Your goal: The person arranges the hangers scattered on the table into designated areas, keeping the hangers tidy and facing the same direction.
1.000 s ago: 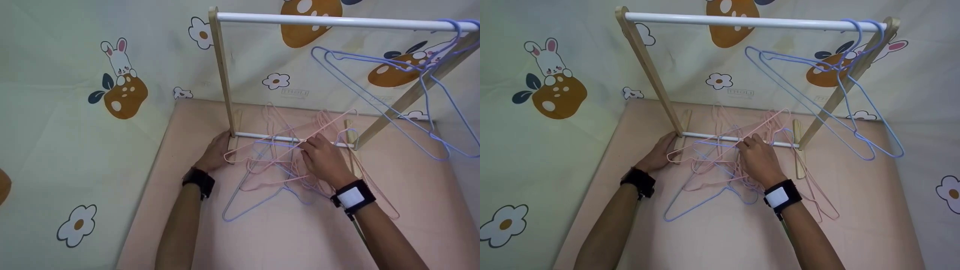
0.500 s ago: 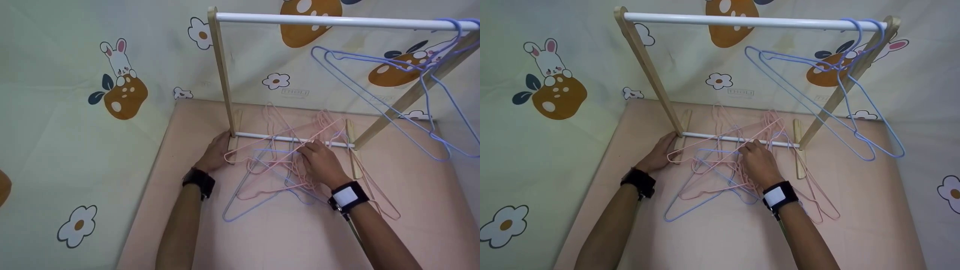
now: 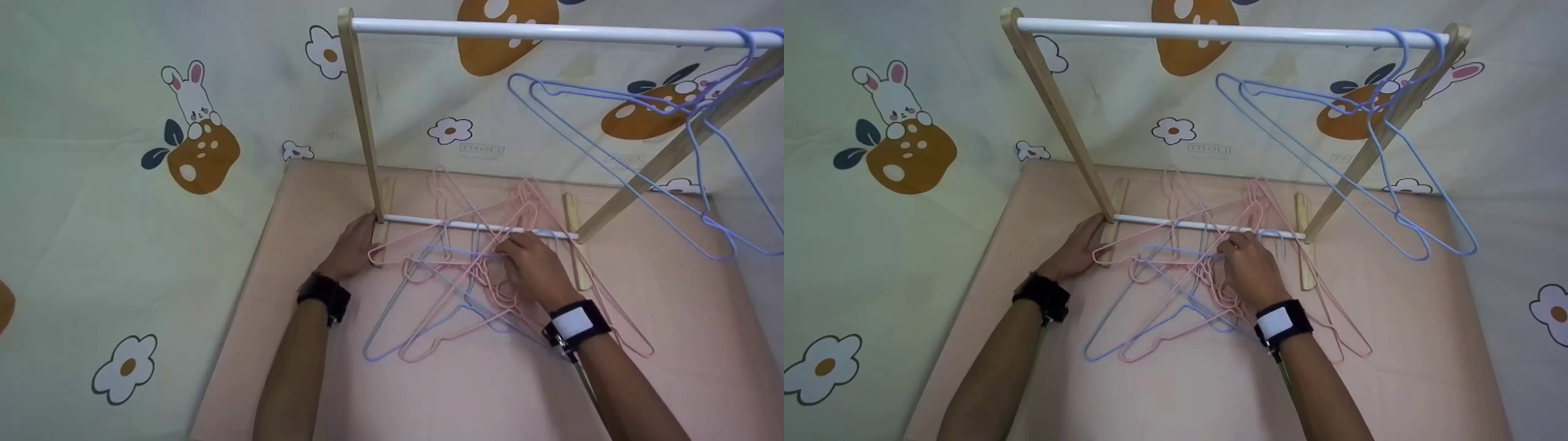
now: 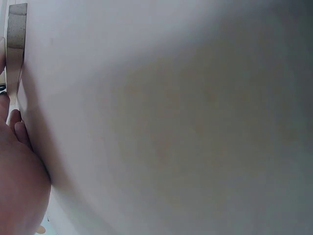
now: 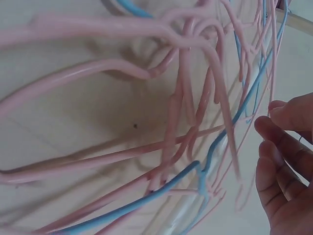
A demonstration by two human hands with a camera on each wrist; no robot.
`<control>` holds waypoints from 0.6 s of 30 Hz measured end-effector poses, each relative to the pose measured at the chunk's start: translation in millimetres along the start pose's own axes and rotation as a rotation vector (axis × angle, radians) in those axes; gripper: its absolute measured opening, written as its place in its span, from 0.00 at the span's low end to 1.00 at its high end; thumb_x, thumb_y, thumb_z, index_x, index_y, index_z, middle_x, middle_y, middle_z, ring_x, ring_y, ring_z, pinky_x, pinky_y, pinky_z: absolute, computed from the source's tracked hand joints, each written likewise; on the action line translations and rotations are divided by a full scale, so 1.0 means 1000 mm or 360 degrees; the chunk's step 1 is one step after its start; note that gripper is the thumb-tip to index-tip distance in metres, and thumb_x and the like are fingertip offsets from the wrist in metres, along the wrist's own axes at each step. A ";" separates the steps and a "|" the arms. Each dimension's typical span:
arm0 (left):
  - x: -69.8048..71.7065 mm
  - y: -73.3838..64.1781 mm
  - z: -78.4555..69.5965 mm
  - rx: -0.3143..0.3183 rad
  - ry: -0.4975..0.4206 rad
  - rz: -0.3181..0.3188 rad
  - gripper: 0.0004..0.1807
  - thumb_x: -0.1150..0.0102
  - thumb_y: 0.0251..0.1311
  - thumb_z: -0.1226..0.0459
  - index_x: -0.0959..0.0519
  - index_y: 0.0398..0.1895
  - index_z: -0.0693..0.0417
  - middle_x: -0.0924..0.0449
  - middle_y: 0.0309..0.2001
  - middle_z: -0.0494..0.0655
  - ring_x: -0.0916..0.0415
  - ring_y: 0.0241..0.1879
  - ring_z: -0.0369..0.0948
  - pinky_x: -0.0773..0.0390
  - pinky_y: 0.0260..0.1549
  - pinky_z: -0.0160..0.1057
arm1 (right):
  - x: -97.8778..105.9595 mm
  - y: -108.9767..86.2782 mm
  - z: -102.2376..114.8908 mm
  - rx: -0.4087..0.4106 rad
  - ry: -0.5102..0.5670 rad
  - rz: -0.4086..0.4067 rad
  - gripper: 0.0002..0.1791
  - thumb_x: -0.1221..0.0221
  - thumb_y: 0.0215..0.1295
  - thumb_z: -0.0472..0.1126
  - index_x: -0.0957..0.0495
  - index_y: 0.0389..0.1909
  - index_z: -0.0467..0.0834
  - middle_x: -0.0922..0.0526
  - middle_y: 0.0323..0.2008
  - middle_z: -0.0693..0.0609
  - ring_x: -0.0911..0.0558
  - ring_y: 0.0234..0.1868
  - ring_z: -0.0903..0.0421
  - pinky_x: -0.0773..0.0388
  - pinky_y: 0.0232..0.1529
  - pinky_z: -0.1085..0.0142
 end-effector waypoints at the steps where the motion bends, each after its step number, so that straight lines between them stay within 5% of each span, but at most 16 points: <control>1: 0.000 0.000 0.000 0.0002 0.0002 -0.0001 0.45 0.43 0.84 0.54 0.55 0.92 0.54 0.53 0.89 0.57 0.60 0.88 0.54 0.55 0.84 0.58 | 0.000 -0.002 -0.003 -0.0015 -0.0006 0.0001 0.08 0.34 0.73 0.26 0.12 0.48 0.34 0.14 0.49 0.40 0.16 0.55 0.38 0.15 0.54 0.46; 18: -0.001 0.001 0.000 0.0020 -0.0013 0.0005 0.45 0.45 0.85 0.53 0.57 0.92 0.54 0.55 0.89 0.56 0.62 0.88 0.54 0.57 0.84 0.60 | 0.011 -0.041 -0.048 -0.0309 -0.0033 -0.0079 0.05 0.37 0.70 0.28 0.21 0.44 0.37 0.21 0.43 0.42 0.19 0.43 0.41 0.20 0.41 0.46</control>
Point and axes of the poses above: each hand's wrist, its own y-axis towards the middle knuckle, its own x-axis out of the back of the hand, z = x × y, the point moved 7 cm from there along y, towards the middle knuckle
